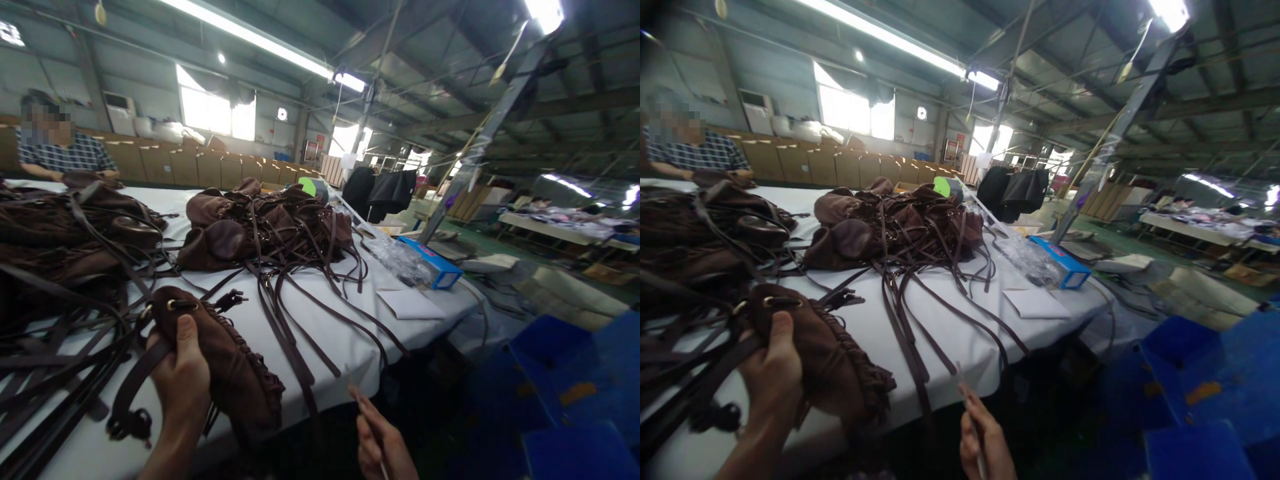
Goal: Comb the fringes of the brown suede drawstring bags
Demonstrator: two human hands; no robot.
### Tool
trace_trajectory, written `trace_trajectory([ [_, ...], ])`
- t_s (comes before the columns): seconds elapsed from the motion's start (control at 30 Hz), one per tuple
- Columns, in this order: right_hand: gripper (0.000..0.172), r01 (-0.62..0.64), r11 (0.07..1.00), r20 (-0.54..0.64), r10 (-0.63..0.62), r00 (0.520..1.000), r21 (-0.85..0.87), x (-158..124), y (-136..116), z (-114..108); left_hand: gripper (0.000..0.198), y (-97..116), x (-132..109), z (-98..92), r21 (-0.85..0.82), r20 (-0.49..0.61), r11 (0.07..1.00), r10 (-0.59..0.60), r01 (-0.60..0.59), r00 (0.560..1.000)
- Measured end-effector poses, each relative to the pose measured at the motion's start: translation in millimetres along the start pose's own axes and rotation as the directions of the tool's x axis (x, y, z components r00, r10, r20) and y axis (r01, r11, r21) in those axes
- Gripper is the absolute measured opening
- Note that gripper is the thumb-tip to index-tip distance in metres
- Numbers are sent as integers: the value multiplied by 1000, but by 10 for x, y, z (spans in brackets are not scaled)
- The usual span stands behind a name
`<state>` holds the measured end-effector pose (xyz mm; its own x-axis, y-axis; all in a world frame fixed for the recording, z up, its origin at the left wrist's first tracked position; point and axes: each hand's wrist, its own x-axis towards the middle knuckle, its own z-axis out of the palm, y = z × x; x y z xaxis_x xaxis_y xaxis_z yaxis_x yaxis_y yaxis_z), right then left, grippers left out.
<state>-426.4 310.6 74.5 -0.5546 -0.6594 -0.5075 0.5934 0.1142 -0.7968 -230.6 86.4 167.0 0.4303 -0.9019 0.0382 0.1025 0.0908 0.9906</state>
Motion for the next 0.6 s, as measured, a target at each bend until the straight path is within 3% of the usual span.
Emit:
trace_trajectory([
  [0.07, 66, 47, 997, -99, -41, 994, 55, -127, -119, 96, 57, -12, 35, 1, -7, -6, 1000, -6, 6, 1000],
  [0.13, 70, 160, 978, -33, -166, 986, -132, -274, -161, 335, 59, -23, -3, -2, -19, 9, 1000, -2, 2, 1000],
  [0.2, 65, 400, 836, 108, -389, 915, -376, -382, -101, 658, 57, -11, -86, -14, -24, 35, 1000, 10, -9, 999],
  [0.23, 58, 550, 684, 209, -520, 828, -478, -399, -30, 815, 55, 9, -128, -27, -25, 55, 1000, 9, -7, 998],
  [0.27, 54, 679, 480, 340, -614, 712, -556, -384, 64, 946, 54, 38, -162, -45, -18, 70, 1000, 7, -5, 998],
  [0.33, 53, 806, 9, 618, -636, 461, -592, -266, 298, 1094, 51, 115, -190, -96, -5, 80, 1000, -5, 6, 997],
  [0.37, 56, 791, -205, 714, -598, 366, -577, -178, 420, 1103, 51, 158, -184, -126, -9, 65, 1000, -20, 20, 998],
  [0.43, 62, 639, -515, 791, -553, 261, -571, 3, 618, 1011, 50, 233, -146, -179, -34, 10, 999, -36, 36, 999],
  [0.5, 68, 474, -646, 794, -557, 244, -599, 128, 701, 841, 50, 279, -120, -207, -65, -32, 997, -38, 36, 999],
  [0.53, 71, 427, -659, 783, -558, 275, -619, 160, 696, 753, 51, 291, -122, -208, -71, -45, 997, -37, 33, 998],
  [0.6, 76, 385, -637, 744, -549, 381, -668, 187, 619, 594, 49, 300, -160, -192, -76, -40, 996, -53, 50, 998],
])
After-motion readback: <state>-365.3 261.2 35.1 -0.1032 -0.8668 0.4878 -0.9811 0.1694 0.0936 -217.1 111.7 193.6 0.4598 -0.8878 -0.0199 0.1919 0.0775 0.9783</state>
